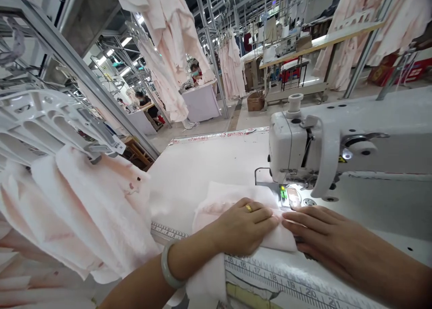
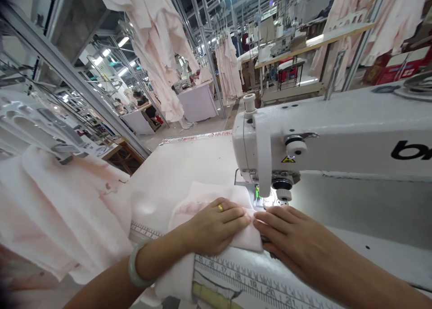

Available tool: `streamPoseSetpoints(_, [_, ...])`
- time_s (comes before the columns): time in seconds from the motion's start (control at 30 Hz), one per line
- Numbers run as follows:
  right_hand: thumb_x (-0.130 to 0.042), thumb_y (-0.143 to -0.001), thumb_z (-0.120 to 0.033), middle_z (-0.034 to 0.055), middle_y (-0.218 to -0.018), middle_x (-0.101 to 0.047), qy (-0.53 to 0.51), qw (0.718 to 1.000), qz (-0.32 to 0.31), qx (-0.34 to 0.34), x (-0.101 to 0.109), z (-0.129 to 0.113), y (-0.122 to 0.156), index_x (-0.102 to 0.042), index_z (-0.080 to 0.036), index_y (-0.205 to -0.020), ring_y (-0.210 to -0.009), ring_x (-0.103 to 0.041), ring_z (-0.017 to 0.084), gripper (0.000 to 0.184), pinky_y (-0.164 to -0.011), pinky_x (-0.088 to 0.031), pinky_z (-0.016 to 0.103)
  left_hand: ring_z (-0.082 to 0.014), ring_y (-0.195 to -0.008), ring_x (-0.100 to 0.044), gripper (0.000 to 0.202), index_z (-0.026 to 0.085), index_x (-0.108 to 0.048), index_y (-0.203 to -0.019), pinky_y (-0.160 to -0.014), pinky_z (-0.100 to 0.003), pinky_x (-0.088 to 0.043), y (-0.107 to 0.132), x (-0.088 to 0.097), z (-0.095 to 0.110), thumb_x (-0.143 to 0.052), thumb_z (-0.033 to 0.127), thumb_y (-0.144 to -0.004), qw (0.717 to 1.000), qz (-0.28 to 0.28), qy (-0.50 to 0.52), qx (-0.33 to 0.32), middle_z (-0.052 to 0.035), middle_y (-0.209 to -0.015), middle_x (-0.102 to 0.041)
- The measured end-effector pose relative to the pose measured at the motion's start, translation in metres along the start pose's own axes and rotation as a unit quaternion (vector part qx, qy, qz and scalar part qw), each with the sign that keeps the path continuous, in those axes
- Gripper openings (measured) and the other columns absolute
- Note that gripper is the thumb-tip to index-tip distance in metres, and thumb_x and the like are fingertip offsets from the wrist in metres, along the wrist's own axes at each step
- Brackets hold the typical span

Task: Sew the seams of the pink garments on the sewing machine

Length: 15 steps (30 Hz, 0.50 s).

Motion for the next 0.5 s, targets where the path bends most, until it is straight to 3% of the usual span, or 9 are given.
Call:
streamPoseSetpoints(0.1, [-0.047, -0.119, -0.029, 0.0056, -0.127, -0.086, 0.007, 1.0, -0.008, 0.007, -0.001, -0.001, 0.0, -0.067, -0.021, -0.155, -0.101, -0.08, 0.023, 0.042, -0.088, -0.064, 0.04, -0.028, -0.128, -0.072, 0.043, 0.007, -0.063, -0.15, -0.107, -0.042, -0.056, 0.001, -0.002, -0.001, -0.045, 0.021, -0.113, 1.0, -0.017, 0.003, 0.011, -0.0184, -0.142, -0.077])
streamPoseSetpoints(0.27, [-0.047, -0.119, -0.028, 0.0045, -0.122, -0.086, -0.008, 1.0, -0.01, -0.004, 0.003, -0.003, -0.004, -0.074, -0.022, -0.14, -0.1, -0.078, 0.022, 0.035, -0.09, -0.061, 0.04, -0.0282, -0.149, -0.063, 0.044, 0.008, -0.065, -0.149, -0.125, -0.046, -0.051, 0.005, -0.003, -0.004, -0.042, 0.018, -0.112, 0.999, 0.0, 0.052, 0.015, -0.0187, -0.155, -0.071])
streamPoseSetpoints(0.4, [-0.048, -0.117, -0.023, 0.004, -0.115, -0.086, 0.015, 1.0, 0.004, 0.003, 0.003, -0.005, -0.001, -0.076, -0.02, -0.122, -0.098, -0.076, 0.023, 0.029, -0.095, -0.056, 0.041, -0.0279, -0.152, -0.061, 0.044, 0.008, -0.065, -0.149, -0.128, -0.048, -0.05, 0.002, -0.008, -0.008, -0.042, 0.017, -0.113, 0.996, -0.006, 0.091, 0.011, -0.0196, -0.155, -0.071])
streamPoseSetpoints(0.5, [-0.053, -0.117, -0.033, 0.0003, -0.117, -0.087, 0.017, 1.0, 0.011, -0.02, 0.0, 0.007, 0.008, -0.078, -0.027, -0.123, -0.104, -0.076, 0.024, 0.026, -0.097, -0.054, 0.043, -0.0276, -0.154, -0.06, 0.044, 0.008, -0.065, -0.149, -0.132, -0.05, -0.046, -0.008, -0.012, -0.013, -0.04, 0.018, -0.115, 0.995, -0.016, 0.096, -0.002, -0.0201, -0.156, -0.07])
Point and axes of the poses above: each hand's wrist, its own y-axis away from the middle knuckle, its own x-axis out of the back of the hand, z = x × y, the point moved 9 cm from there along -y, towards the middle knuckle
